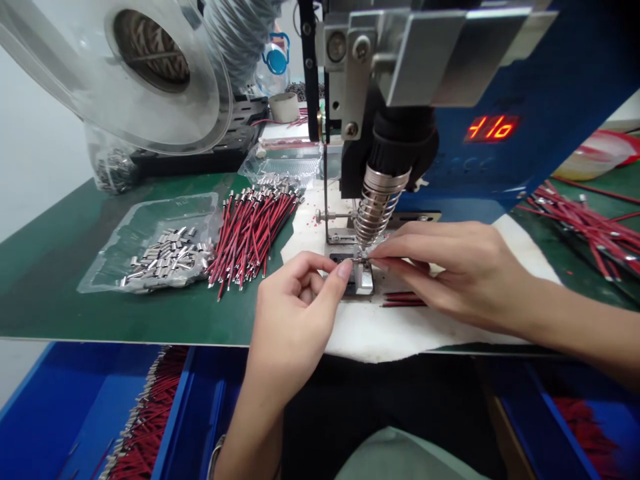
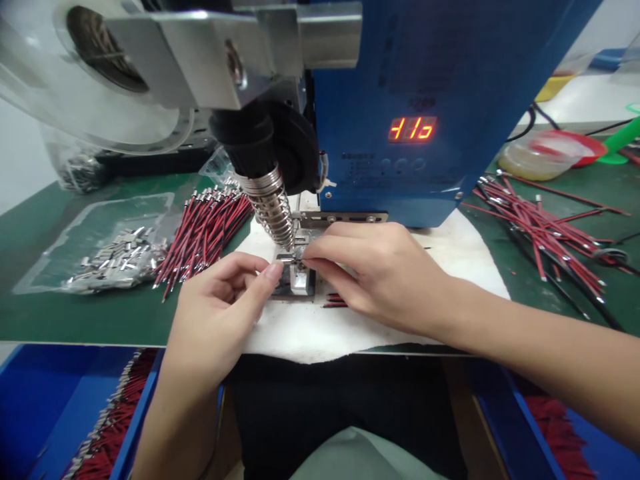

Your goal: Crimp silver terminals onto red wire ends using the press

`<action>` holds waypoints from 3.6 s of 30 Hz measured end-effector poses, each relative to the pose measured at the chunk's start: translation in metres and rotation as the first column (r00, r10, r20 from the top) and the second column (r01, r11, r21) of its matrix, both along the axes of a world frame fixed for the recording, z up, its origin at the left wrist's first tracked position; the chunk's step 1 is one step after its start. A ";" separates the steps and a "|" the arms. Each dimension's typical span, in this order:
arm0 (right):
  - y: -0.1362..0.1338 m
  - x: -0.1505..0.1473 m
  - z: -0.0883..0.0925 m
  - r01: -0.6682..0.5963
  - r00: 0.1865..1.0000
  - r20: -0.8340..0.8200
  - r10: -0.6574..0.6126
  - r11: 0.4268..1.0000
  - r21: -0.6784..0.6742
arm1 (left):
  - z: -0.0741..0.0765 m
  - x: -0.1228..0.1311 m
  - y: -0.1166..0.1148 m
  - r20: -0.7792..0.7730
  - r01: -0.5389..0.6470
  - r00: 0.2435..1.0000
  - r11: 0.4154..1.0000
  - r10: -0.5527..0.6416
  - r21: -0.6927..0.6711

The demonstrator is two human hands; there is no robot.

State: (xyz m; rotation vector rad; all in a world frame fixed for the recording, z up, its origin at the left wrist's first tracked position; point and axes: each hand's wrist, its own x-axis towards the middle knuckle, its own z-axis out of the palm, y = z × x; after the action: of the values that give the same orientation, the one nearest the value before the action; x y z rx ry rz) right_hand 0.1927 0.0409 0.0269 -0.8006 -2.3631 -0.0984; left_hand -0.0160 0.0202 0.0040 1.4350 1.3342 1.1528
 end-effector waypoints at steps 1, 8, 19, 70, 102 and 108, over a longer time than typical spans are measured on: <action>0.000 0.000 0.000 0.001 1.000 0.004 -0.001 1.000 -0.004 | 0.000 0.000 0.000 -0.004 -0.003 1.000 1.000 0.003 0.004; 0.001 0.002 0.000 -0.016 1.000 0.011 0.017 1.000 -0.025 | -0.002 0.000 -0.002 -0.024 -0.010 1.000 1.000 0.010 0.022; 0.001 0.003 0.002 -0.012 1.000 0.016 0.012 0.999 -0.037 | -0.001 0.000 0.000 -0.037 -0.015 0.999 1.000 0.016 0.018; 0.002 0.005 0.002 -0.042 0.999 0.016 0.043 0.998 -0.055 | -0.002 0.000 0.001 -0.085 -0.043 0.995 0.999 0.045 0.033; 0.002 0.004 0.003 -0.019 1.000 0.017 0.021 0.995 -0.096 | -0.002 0.000 0.000 -0.078 -0.034 0.996 0.999 0.037 0.033; 0.002 0.004 0.004 -0.012 1.000 0.020 0.014 0.996 -0.087 | -0.004 0.000 -0.001 -0.070 -0.039 0.997 0.999 0.042 0.035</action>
State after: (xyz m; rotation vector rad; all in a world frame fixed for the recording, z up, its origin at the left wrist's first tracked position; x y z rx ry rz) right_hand 0.1968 0.0427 0.0306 -0.8288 -2.4057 0.0013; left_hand -0.0165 0.0197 0.0002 1.4913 1.4042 1.1656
